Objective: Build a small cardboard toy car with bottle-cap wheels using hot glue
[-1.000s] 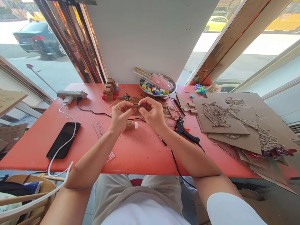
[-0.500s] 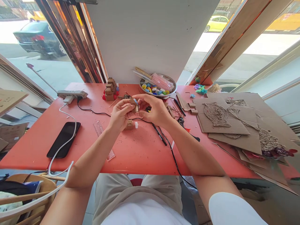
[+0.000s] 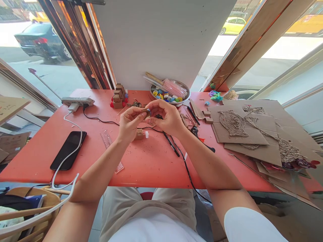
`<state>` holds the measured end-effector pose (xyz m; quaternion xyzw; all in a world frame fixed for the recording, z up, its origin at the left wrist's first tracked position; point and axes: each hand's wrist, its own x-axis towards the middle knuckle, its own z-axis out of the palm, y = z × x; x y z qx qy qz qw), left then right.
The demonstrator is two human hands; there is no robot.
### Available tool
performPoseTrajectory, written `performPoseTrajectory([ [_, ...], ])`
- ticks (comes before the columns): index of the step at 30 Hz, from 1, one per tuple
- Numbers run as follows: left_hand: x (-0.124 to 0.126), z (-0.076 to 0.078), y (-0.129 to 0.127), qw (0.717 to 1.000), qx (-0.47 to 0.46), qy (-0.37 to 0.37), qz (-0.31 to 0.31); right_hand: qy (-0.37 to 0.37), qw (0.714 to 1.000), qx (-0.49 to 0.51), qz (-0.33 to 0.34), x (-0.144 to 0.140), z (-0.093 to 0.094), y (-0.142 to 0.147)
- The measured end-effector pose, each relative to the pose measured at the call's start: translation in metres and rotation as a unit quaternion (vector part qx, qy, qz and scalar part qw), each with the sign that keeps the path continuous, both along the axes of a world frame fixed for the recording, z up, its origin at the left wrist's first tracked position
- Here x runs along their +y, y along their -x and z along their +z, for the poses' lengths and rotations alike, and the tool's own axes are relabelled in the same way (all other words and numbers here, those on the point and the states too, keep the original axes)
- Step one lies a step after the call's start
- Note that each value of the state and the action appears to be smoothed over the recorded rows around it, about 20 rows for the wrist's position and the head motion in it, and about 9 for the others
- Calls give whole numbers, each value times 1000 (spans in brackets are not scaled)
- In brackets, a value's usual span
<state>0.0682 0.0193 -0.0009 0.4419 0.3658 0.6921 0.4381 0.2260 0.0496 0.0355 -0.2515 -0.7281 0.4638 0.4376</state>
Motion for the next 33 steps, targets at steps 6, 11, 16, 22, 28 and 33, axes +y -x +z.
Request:
performPoseTrajectory([
  [6, 0, 1, 1, 997, 35, -30, 54, 11, 1000, -4, 2, -1, -4, 0],
  [11, 0, 0, 1, 996, 55, -33, 62, 37, 998, -9, -51, 4, -11, 1],
  [16, 2, -4, 2, 995, 64, -40, 62, 60, 995, -12, -79, 6, -12, 3],
  [22, 3, -3, 5, 998, 60, -15, 17, 71, 994, -3, -81, 4, -11, 6],
  [28, 3, 2, 10, 998, 64, 18, -14, 87, 993, 33, -66, 4, -11, 10],
  [33, 2, 1, 5, 999, 41, 25, 13, 102, 991, 59, -65, 1, -13, 13],
])
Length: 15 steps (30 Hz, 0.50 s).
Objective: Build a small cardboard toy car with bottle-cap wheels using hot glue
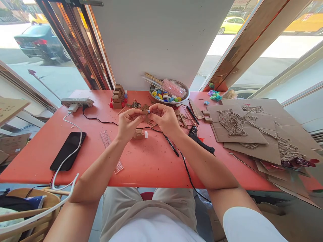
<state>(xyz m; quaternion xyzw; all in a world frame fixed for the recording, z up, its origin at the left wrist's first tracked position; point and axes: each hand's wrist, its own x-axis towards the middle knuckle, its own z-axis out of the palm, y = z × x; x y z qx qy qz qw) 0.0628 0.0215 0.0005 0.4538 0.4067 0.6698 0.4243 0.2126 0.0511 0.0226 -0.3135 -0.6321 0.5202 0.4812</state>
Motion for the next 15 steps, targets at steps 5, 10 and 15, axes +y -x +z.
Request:
performPoseTrajectory([
  [5, -2, 0, -8, 999, -40, -1, 4, -6, 1000, 2, -11, -3, -3, 4],
  [10, -2, 2, -9, 995, -79, 41, -40, -23, 1000, -11, -17, -1, -5, 2],
  [15, -2, 4, -6, 989, -115, 67, -59, -58, 995, -65, 53, 2, 6, -12],
])
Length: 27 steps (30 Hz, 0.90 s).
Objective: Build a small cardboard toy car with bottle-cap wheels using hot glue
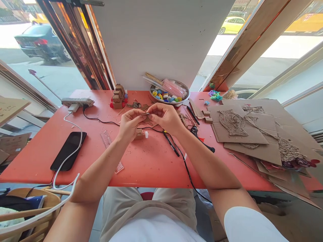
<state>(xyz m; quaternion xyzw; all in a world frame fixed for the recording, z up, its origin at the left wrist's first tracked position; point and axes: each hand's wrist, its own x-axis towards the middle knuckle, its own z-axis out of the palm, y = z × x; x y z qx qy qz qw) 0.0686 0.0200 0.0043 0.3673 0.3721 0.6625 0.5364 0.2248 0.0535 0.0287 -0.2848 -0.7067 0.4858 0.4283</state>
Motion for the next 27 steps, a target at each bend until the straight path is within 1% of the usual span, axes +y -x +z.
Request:
performPoseTrajectory([
  [2, 1, 0, 3, 1000, -16, 8, 0, -41, 998, -26, 42, -1, 6, -7],
  [4, 2, -1, 6, 999, -26, 22, -9, -88, 993, -53, 65, -3, 9, -11],
  [7, 3, -1, 9, 998, -19, 40, -33, -145, 985, -79, 41, -4, 8, -14],
  [9, 2, -1, 9, 999, -9, 33, -41, -157, 984, -76, 19, -4, 6, -13],
  [11, 1, -1, 7, 999, 6, 5, -38, -146, 987, -65, 4, -3, 5, -12],
  [16, -4, 0, 0, 994, 72, -81, 0, -98, 995, -25, -25, -6, 8, -9],
  [23, -5, -7, 0, 977, 134, -158, 50, -41, 997, 51, -28, -9, 13, -4],
  [27, -6, -6, 0, 967, 153, -189, 75, -1, 998, 66, -16, -12, 16, -1],
])
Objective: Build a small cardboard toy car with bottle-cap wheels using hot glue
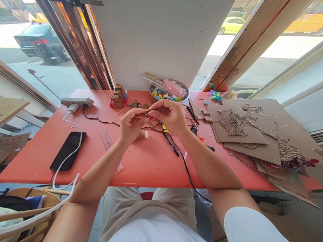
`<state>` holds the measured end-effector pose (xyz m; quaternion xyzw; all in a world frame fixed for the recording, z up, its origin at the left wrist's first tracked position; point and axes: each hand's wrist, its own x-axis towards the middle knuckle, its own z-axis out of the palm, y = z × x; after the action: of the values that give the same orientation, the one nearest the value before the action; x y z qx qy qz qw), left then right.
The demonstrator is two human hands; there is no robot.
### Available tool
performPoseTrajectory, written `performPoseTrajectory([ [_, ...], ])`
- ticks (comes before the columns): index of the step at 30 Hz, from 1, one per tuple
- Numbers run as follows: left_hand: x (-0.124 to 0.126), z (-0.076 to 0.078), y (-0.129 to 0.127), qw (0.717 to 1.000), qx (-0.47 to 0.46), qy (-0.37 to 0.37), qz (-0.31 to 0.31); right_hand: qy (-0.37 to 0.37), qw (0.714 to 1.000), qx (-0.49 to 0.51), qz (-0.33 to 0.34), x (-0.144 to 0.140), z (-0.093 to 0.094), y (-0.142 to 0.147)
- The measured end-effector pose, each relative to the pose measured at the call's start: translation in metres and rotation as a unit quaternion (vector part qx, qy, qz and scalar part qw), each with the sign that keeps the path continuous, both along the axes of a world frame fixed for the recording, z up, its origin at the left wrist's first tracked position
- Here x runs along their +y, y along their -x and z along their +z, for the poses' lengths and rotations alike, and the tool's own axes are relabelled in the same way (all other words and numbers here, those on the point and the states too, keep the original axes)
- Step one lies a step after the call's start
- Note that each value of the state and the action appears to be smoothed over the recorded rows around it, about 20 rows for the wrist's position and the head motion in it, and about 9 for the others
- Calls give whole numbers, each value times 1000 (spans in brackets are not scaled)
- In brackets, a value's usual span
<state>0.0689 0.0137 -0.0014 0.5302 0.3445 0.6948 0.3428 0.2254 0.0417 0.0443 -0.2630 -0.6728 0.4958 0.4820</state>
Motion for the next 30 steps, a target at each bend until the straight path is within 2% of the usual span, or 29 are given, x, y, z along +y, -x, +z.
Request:
performPoseTrajectory([
  [4, -2, 3, 1, 999, 6, -16, 38, 23, 1000, -4, 18, -1, 0, 4],
  [9, -2, 4, 3, 998, 28, -7, 48, 15, 998, -42, 40, 1, 1, 0],
  [12, -1, 4, 4, 999, 27, 3, 42, -54, 993, -105, 27, 2, 3, -7],
  [16, 0, 6, 5, 999, 30, 22, 21, -187, 960, -205, 38, 5, 3, -13],
  [20, 0, 9, 8, 998, 54, 20, -23, -245, 944, -211, 66, 8, 0, -13],
  [25, -3, 14, 14, 989, 125, 10, -83, -230, 946, -203, 104, 3, -1, -6],
  [28, -5, 14, 15, 983, 173, -3, -61, -213, 948, -208, 111, 1, -3, -4],
  [30, -5, 11, 15, 985, 166, -5, -34, -209, 948, -210, 115, 2, -5, -5],
])
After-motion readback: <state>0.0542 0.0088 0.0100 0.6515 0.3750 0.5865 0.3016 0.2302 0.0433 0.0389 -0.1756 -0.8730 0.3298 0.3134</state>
